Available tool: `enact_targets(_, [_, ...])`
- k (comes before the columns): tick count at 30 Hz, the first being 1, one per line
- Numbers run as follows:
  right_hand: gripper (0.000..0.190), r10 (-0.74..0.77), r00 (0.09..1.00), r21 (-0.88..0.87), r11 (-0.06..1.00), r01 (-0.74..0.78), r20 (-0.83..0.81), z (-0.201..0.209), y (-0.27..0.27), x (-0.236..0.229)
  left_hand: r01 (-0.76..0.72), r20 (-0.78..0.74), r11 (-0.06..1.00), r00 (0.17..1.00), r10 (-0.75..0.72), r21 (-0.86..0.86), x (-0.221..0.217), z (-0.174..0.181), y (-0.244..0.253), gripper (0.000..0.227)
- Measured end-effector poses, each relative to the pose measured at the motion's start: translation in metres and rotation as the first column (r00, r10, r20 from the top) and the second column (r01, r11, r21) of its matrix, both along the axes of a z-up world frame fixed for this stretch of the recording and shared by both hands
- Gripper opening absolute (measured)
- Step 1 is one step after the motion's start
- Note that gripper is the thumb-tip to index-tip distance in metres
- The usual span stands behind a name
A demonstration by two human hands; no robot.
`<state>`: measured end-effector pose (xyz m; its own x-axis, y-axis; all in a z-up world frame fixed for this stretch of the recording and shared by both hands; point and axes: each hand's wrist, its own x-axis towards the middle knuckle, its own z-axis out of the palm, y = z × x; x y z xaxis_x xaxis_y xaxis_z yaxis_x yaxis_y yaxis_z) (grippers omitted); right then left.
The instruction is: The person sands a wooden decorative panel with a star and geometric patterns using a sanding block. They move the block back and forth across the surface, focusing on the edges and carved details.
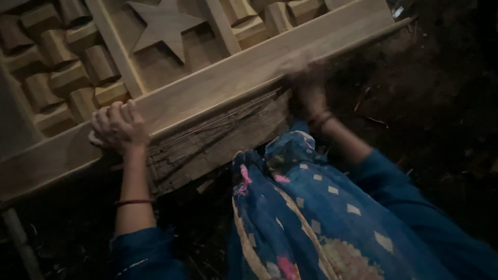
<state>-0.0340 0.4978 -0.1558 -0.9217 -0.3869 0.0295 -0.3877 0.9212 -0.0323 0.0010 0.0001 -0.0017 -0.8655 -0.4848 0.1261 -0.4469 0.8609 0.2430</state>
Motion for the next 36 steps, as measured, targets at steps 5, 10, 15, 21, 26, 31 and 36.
enact_targets(5, [0.073, 0.236, 0.947, -0.035, 0.968, -0.249, -0.216, 0.075, -0.174, 0.029, 0.034, -0.051, 0.999, 0.998, -0.032, 0.040, 0.001, -0.003, 0.000, 0.050])
enact_targets(10, [0.075, 0.348, 0.923, -0.175, 0.911, -0.374, -0.163, 0.120, -0.194, 0.036, 0.055, -0.067, 0.999, 0.996, -0.054, 0.002, 0.001, 0.007, -0.002, 0.053])
enact_targets(15, [0.054, 0.186, 0.945, -0.208, 0.947, -0.245, -0.268, 0.084, -0.090, 0.006, 0.064, -0.048, 0.998, 0.997, -0.063, 0.027, 0.000, 0.005, 0.002, 0.054])
enact_targets(21, [0.050, -0.186, 0.978, -0.389, 0.911, 0.136, -0.093, 0.041, 0.090, -0.035, 0.063, -0.067, 0.998, 0.996, -0.063, 0.006, 0.001, -0.006, -0.007, 0.052])
enact_targets(26, [0.037, -0.277, 0.946, -0.236, 0.943, 0.235, -0.167, 0.039, 0.124, -0.045, 0.029, -0.085, 0.999, 0.996, -0.030, -0.015, 0.002, -0.012, -0.007, 0.047])
enact_targets(31, [0.037, -0.393, 0.905, -0.355, 0.878, 0.319, -0.159, 0.022, 0.110, -0.055, 0.040, -0.111, 0.999, 0.993, -0.043, -0.032, -0.004, -0.013, -0.009, 0.046])
enact_targets(36, [0.038, -0.332, 0.923, -0.304, 0.915, 0.266, -0.192, 0.005, 0.123, -0.046, 0.024, -0.177, 0.999, 0.984, -0.032, -0.046, 0.001, -0.032, -0.013, 0.047])
